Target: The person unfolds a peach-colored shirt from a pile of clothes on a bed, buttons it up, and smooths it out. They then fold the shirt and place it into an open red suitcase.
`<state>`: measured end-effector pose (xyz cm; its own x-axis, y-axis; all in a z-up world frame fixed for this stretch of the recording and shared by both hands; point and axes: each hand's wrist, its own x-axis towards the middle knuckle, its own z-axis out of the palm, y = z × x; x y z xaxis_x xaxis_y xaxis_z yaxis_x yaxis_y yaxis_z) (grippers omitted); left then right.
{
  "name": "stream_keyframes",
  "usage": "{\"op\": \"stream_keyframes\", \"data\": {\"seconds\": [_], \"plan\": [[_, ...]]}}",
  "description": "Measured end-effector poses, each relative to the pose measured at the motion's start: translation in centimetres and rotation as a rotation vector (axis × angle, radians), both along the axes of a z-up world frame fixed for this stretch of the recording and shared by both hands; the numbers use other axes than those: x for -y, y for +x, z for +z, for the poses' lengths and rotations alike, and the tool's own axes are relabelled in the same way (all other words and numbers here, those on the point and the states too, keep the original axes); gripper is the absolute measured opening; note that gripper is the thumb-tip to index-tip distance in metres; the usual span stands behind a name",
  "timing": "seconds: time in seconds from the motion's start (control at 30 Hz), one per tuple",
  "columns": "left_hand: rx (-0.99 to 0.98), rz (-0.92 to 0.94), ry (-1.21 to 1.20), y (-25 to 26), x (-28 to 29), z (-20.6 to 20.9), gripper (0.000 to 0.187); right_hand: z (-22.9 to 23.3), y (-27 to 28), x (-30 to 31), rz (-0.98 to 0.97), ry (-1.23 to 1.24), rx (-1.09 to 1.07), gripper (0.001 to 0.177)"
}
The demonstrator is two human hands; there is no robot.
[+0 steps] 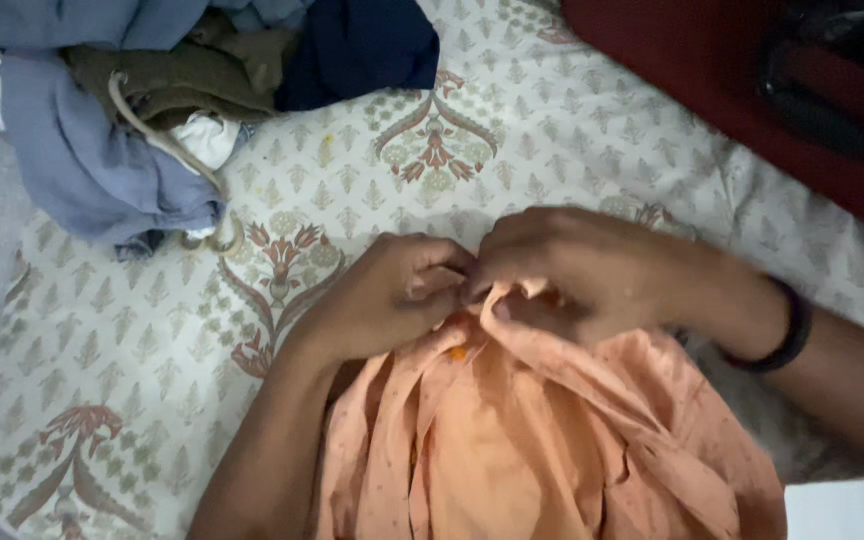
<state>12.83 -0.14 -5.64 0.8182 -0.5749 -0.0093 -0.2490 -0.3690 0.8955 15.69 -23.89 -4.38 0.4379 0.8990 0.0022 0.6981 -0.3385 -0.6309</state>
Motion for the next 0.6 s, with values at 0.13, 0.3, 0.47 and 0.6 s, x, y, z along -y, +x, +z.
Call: {"op": "stream_keyframes", "data": {"seconds": [0.13,0.3,0.47,0.6], "plan": [[0.242,-0.062,0.274,-0.8,0.0,0.2,0.018,-1.0,-0.4,0.7,0.038,0.406,0.217,0.025],[0.219,0.045,0.226,-2.1,0.9,0.4,0.018,-1.2,-1.8,0.9,-0.164,0.469,0.431,0.021],[0.14,0.155,0.119,-2.2,1.4,0.3,0.013,-1.1,-1.5,1.5,-0.141,0.456,0.426,0.021],[0.125,0.191,0.002,-1.8,1.6,0.5,0.012,-0.9,-1.5,1.5,-0.095,0.455,0.473,0.019]]}}
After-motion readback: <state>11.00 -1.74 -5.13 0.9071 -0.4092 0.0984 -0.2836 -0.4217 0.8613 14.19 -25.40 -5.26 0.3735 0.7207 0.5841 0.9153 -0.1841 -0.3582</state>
